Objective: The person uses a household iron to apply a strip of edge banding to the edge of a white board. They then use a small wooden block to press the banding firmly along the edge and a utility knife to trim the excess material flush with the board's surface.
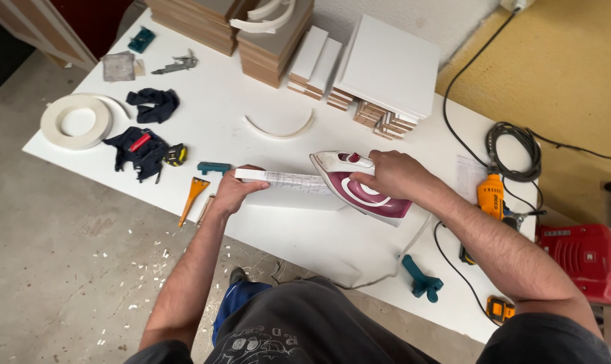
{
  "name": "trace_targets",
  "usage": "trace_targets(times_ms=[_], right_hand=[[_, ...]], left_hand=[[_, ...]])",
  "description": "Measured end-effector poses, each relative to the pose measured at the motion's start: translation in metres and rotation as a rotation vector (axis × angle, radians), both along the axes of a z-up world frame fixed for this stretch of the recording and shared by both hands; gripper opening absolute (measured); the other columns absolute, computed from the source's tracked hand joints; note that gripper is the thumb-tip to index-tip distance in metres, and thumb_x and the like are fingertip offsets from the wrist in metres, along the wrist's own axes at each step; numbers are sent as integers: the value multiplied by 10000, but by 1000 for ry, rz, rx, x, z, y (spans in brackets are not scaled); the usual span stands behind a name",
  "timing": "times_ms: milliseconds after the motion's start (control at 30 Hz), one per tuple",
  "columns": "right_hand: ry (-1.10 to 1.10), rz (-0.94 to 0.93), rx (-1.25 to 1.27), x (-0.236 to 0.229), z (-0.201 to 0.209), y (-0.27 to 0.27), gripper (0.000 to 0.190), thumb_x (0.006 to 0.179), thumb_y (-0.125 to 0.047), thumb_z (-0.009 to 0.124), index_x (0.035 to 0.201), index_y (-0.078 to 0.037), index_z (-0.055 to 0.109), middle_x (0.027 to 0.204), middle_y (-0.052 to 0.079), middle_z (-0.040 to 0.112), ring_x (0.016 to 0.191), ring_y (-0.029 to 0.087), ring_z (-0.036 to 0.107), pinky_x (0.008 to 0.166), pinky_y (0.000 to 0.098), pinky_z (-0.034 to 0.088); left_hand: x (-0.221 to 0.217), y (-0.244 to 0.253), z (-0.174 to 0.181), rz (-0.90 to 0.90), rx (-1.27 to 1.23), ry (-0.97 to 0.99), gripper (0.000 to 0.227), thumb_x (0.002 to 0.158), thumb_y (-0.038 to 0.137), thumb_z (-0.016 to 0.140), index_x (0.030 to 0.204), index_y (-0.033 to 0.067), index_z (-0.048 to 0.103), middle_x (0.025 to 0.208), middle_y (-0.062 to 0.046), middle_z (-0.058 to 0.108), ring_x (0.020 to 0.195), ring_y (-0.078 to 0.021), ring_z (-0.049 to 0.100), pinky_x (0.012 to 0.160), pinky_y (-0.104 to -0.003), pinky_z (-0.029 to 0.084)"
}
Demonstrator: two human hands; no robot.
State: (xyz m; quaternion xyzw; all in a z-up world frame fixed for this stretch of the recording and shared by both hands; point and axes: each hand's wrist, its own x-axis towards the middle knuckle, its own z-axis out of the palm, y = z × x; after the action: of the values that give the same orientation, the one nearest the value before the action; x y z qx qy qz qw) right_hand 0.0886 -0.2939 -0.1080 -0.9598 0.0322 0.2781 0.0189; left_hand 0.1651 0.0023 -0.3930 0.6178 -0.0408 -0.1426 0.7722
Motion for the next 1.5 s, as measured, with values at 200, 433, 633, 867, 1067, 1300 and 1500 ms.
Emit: trace_targets(times_ms=[200,433,633,867,1067,1300,1500], right_hand=[[-9,31,9,15,3,36,678,1006,-559,474,1285,46,603,1089,299,710,1042,487,709,837,524,600],[-24,54,25,25,0,66,685,994,-560,489,1241,66,618,1055,315,712,1026,505,706,822,543,599],[-38,53,60,33,3,99,655,994,-523,512,1242,73,618,1059,327,707,1030,522,699,823,561,593],[-46,103,58,49,-8,128,689,984,-568,503,1239,63,609,1059,318,703,1023,524,697,826,568,588],[-34,123,68,59,-7,156,639,1004,-526,500,1229,61,615,1052,301,709,1015,495,709,818,550,595],[-71,174,103,75,-19,177,667,993,-550,512,1213,70,619,1027,302,706,996,506,708,801,565,595],[-60,220,115,72,-13,188,664,1008,-539,487,1217,79,610,1043,317,700,1000,517,701,823,578,588]], left_hand=[[13,2,-40,26,-313,-8,413,638,-71,922,1005,46,774,897,-55,767,848,-137,713,852,-284,580],[22,-1,-90,92,-687,-36,307,702,-143,830,932,33,728,942,-107,739,870,-187,716,815,-279,587],[14,7,-71,44,-733,-14,296,795,-86,791,1023,37,648,994,-78,730,941,-157,689,862,-253,518],[4,8,-39,-167,-519,-48,496,722,-112,825,1158,36,641,1034,-31,677,948,-116,661,845,-237,548],[2,9,-11,-137,-503,-32,303,765,-92,828,988,70,701,925,19,684,880,-74,661,816,-211,545],[11,0,-53,-113,-489,-8,370,743,-67,867,1077,58,768,998,-31,781,976,-108,706,938,-321,576],[9,2,-52,-81,-460,-6,264,768,-52,874,996,50,791,987,-46,780,940,-109,681,936,-347,577]])
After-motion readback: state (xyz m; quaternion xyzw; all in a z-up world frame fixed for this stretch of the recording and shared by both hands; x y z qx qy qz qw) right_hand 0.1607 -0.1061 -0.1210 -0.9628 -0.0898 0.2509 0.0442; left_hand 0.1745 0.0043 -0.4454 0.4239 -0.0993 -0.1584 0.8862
